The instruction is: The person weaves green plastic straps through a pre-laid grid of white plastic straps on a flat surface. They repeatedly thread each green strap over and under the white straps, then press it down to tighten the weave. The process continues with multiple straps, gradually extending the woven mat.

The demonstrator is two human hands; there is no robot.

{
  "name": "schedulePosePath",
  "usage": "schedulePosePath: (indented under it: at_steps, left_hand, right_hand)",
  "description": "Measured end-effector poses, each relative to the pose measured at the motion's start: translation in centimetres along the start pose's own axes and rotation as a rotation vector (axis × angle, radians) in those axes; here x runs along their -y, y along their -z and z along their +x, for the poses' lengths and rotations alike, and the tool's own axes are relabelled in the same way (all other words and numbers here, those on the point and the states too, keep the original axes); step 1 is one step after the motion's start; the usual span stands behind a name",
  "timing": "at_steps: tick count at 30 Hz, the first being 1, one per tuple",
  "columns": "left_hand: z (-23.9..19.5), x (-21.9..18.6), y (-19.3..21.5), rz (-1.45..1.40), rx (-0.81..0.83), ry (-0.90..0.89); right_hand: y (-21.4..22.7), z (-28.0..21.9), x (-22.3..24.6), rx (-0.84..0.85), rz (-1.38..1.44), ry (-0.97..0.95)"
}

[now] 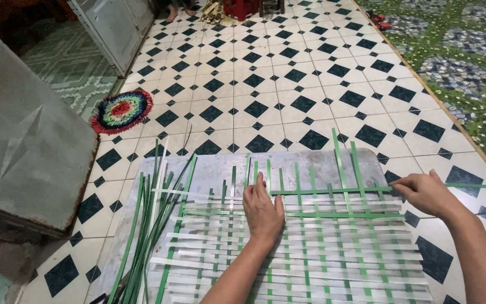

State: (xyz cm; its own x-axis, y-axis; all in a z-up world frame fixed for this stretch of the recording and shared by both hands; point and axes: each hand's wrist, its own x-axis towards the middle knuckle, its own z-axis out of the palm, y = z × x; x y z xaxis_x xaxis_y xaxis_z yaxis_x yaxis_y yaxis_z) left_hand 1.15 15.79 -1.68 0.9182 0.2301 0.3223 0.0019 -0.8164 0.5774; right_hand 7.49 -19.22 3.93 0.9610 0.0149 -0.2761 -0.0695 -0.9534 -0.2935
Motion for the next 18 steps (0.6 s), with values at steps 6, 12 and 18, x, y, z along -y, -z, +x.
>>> schedulePosePath:
  at_steps: [6, 12, 18]
  left_hand:
    - [0.0, 0.4, -0.6, 0.051, 0.021, 0.005]
    - [-0.4, 0.0, -0.2, 0.024, -0.052, -0.067]
    - [-0.6, -0.2, -0.3, 0.058, -0.070, -0.079]
  right_hand:
    - [0.6, -0.3, 0.2, -0.001, -0.140, -0.087]
    - [1.1, -0.2, -0.9, -0.010, -0.252, -0.145]
    - [1.5, -0.8, -1.5, -0.175, -0.133, -0.105]
